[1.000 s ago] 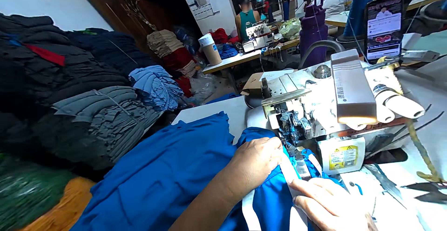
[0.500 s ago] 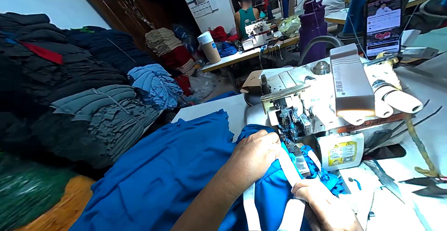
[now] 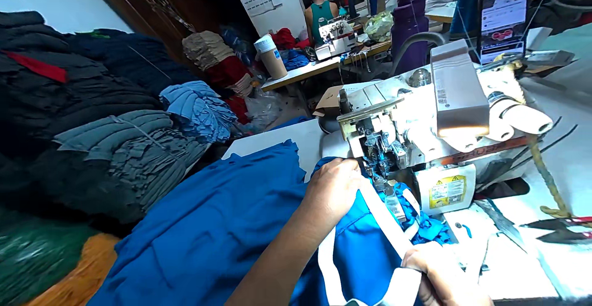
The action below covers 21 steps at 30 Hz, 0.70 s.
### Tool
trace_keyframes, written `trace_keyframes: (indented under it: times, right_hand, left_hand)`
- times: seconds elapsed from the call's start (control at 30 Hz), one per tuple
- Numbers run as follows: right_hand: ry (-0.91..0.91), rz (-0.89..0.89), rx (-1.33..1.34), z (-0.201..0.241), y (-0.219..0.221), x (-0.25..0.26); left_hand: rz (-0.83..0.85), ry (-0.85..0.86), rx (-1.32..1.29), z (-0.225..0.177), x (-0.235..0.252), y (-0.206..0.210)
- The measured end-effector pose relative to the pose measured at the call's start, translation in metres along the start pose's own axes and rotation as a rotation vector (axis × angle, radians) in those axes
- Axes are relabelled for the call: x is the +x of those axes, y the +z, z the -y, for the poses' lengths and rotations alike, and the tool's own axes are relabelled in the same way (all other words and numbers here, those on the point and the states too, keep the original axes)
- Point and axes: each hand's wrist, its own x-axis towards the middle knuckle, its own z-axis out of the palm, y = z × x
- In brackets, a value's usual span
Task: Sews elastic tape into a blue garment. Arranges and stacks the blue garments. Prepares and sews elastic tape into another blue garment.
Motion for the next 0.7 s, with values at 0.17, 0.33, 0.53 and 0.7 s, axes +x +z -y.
trace_keyframes:
  times: [0.17,0.33,0.53,0.7]
  right_hand:
    - [-0.006,-0.051,-0.061,0.004,0.003,0.006]
    - [0.030,-0.061,-0.076,0.006,0.003,0.007]
    - [0.032,-0.089,-0.124,0.007,0.001,0.016]
    - [0.026,-0.099,-0.150,0.006,0.003,0.017]
  left_hand:
    - [-0.042,-0.119,0.009,-0.005,0.011,0.003]
    - [-0.120,-0.228,0.008,-0.015,0.017,0.011]
    - [-0.231,-0.222,0.000,-0.021,0.025,0.015]
    - [-0.195,-0.286,-0.021,-0.026,0.028,0.010]
